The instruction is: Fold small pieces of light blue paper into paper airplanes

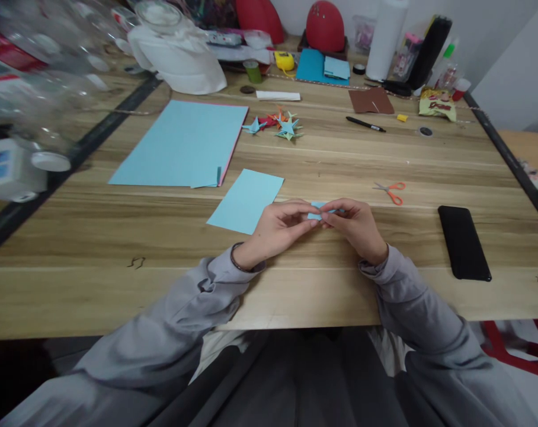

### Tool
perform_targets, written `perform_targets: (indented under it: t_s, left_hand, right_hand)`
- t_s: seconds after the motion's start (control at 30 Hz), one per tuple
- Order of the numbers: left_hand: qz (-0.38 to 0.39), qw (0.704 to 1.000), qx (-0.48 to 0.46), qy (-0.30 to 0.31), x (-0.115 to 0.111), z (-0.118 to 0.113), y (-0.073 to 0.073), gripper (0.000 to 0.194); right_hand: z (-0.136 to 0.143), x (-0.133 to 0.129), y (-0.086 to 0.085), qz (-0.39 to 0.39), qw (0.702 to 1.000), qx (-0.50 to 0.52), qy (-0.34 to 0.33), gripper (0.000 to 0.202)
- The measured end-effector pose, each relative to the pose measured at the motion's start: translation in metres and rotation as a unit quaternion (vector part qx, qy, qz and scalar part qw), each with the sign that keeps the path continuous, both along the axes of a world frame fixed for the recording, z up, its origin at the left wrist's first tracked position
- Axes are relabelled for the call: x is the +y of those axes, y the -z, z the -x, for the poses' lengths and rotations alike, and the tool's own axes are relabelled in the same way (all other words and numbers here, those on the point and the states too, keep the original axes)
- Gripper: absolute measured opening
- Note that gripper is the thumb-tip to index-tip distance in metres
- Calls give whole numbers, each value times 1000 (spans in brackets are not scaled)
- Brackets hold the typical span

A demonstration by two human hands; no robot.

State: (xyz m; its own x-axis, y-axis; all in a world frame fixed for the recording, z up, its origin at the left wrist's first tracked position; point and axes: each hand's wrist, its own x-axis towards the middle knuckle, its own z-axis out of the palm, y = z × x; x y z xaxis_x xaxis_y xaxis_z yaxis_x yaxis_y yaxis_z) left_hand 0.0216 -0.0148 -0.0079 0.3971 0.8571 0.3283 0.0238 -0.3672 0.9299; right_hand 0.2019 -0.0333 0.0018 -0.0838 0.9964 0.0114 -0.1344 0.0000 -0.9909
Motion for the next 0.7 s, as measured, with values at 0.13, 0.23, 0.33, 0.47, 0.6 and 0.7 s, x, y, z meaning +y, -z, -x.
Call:
perform_targets:
  t_s: [0.13,0.23,0.33,0.47,0.6,0.7]
  left_hand:
    - [3,1000,-2,-1,0,0,0,17]
    - [-2,1000,-5,0,0,0,0,16]
    - [-10,1000,-3,-3,-1,0,-1,15]
    - [-13,1000,14,-9,-1,1,-2,14]
    - [-15,1000,22,-16,-1,1,-2,13]
    - [-1,1000,18,-15,-1,0,0,14]
  right_hand:
    - [1,0,0,2,1000,-1,6,20]
    - [1,0,1,-1,1000,1,7,23]
    - [1,0,2,-1,1000,2,7,26]
    - [1,1,3,1,1000,3,8,28]
    - [1,1,2,2,1000,-5,13,27]
    - [1,0,2,8,1000,-9,17,26]
